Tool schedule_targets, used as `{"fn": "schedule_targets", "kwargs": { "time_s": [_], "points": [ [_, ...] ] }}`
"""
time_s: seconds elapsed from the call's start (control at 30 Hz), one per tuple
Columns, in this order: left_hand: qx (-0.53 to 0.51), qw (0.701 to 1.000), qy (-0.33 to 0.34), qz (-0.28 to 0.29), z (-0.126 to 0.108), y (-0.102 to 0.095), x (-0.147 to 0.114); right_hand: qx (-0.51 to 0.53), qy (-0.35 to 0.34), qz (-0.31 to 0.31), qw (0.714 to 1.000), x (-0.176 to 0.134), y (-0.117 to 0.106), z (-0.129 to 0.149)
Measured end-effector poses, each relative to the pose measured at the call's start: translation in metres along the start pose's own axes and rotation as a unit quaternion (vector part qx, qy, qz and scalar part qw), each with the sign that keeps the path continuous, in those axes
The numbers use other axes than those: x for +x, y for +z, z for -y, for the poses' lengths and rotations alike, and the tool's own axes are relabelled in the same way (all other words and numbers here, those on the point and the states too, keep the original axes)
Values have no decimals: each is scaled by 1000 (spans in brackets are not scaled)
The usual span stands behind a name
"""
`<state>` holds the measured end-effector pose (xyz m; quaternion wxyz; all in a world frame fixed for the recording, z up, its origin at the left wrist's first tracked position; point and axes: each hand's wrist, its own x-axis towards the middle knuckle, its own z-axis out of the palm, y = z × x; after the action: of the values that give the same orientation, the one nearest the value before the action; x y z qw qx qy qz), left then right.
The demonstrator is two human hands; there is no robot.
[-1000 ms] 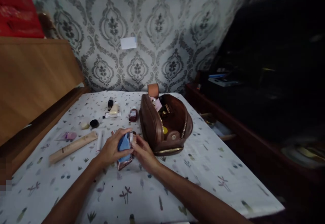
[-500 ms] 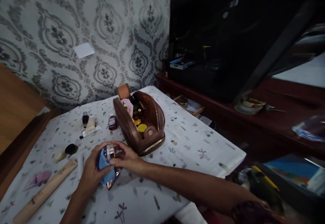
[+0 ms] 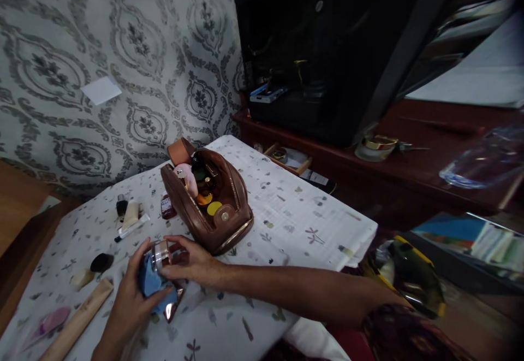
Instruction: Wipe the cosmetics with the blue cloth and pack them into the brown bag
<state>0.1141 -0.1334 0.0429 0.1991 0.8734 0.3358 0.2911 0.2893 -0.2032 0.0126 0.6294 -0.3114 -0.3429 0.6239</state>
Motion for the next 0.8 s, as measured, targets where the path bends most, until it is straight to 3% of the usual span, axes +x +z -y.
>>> {"fn": "schedule_targets", "kwargs": {
  "time_s": [0.13,0.43,0.63,0.8],
  "points": [
    [39,998,26,29,-7,-8,3,9,7,-5,1000,1,2,3],
    [56,997,39,19,-26,-19,4,-6,-2,17,1000,-6,4,14],
    [109,991,79,23,-42,-35,6,-31,-26,44,998,-10,6,21],
    [138,981,130,30,-54,-53,16,-24,-37,48,998,-21,14,42]
  ]
}}
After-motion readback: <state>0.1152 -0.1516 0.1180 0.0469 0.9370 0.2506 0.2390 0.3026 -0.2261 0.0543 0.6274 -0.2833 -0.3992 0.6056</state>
